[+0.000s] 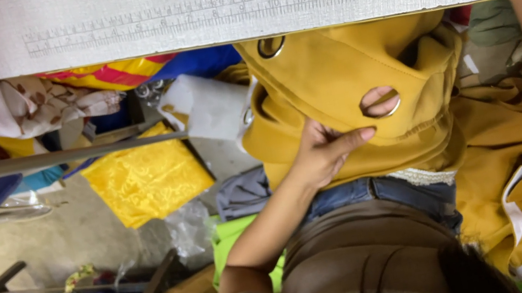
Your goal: The person installs metal grommets into a mustard-yellow fabric item. They repeatedly position a grommet, use a red utility knife to cut the fabric around it, and press the grommet into place. The process is repeated for multiple grommets along the edge of the fabric.
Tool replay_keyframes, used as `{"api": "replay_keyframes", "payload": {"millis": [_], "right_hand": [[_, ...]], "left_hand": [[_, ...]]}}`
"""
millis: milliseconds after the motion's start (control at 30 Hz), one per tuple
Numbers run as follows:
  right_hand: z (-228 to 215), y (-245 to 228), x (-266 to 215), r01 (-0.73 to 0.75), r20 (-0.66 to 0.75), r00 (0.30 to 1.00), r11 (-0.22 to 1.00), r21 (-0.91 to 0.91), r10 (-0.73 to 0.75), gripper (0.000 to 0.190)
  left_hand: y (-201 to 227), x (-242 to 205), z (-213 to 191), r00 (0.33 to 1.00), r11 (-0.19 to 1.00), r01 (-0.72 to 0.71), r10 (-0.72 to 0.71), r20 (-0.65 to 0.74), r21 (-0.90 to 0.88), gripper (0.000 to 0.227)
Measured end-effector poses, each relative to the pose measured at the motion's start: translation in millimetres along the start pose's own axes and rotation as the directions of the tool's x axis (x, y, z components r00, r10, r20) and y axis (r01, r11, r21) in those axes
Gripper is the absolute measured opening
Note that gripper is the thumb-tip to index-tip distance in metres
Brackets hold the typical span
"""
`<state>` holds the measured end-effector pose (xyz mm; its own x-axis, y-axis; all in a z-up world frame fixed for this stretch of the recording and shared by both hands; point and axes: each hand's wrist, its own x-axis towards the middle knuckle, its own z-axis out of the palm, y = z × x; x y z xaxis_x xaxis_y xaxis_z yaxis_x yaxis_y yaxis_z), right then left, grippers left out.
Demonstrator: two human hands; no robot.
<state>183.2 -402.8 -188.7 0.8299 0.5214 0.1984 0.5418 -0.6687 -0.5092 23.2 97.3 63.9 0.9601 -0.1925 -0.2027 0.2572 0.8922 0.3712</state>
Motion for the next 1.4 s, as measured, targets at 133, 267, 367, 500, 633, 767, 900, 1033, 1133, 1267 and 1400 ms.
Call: {"api": "replay_keyframes", "payload": {"millis": [133,267,367,500,633,767,900,1033,1133,1267,1400], "right_hand": [[18.9,5.6,-40.4,0.111,-0.026,0.994,0.944,0.311,-0.109,0.061],[22.4,-83.4,-15.6,0.225,-0.086,0.972,0.773,0.592,-0.217,0.076],[-122.6,-421.3,157.8,-0.407,0.162,0.914,0.842,0.354,0.373,0.018],[-130.2,-449.3,166.9,-0.631,0.281,0.775,0.714,0.304,0.566,0.017],[-122.4,-439.0,158.6,-0.623,0.268,0.781,0.671,0.401,0.564,0.015],[-108.7,-427.1,146.7,-0.525,0.231,0.842,0.645,0.556,0.487,0.016],[-96.2,-427.1,141.5,-0.522,0.171,0.837,0.667,0.531,0.519,0.016],[-68.8,-401.3,127.3,-0.233,0.003,0.970,0.927,0.294,0.243,0.026],[-59.4,-392.1,125.4,-0.332,0.155,0.942,0.896,0.294,0.298,0.024],[-46.2,-391.8,114.7,-0.437,0.189,0.898,0.859,0.265,0.399,0.017],[-39.0,-392.6,109.6,-0.386,0.100,0.922,0.891,0.237,0.373,0.014]], "left_hand": [[-1.1,7.4,20.8,1.000,0.999,-0.003,0.003,0.009,-0.036,0.049],[2.6,11.8,0.6,0.957,0.930,0.113,-0.197,0.213,0.350,0.051],[-25.1,9.0,-27.9,0.990,0.854,0.027,-0.094,0.102,0.519,0.027],[-25.1,10.8,-21.9,0.984,0.801,0.015,-0.117,0.132,0.599,0.016],[-36.0,8.8,-31.3,0.984,0.831,0.033,-0.124,0.127,0.556,0.033],[-30.6,8.1,-26.3,0.979,0.802,0.056,-0.160,0.125,0.595,0.028],[-19.3,13.4,-18.3,0.977,0.823,0.007,-0.127,0.171,0.568,0.039],[-18.9,18.5,-30.0,0.981,0.748,-0.043,-0.092,0.168,0.663,0.035],[-26.5,17.6,-43.1,0.993,0.783,0.009,-0.082,0.090,0.621,0.027],[-27.6,17.4,-31.6,0.984,0.783,0.100,0.012,-0.175,0.615,0.015],[-21.3,20.8,-32.1,0.986,0.791,0.085,0.020,-0.164,0.606,0.019]]}}
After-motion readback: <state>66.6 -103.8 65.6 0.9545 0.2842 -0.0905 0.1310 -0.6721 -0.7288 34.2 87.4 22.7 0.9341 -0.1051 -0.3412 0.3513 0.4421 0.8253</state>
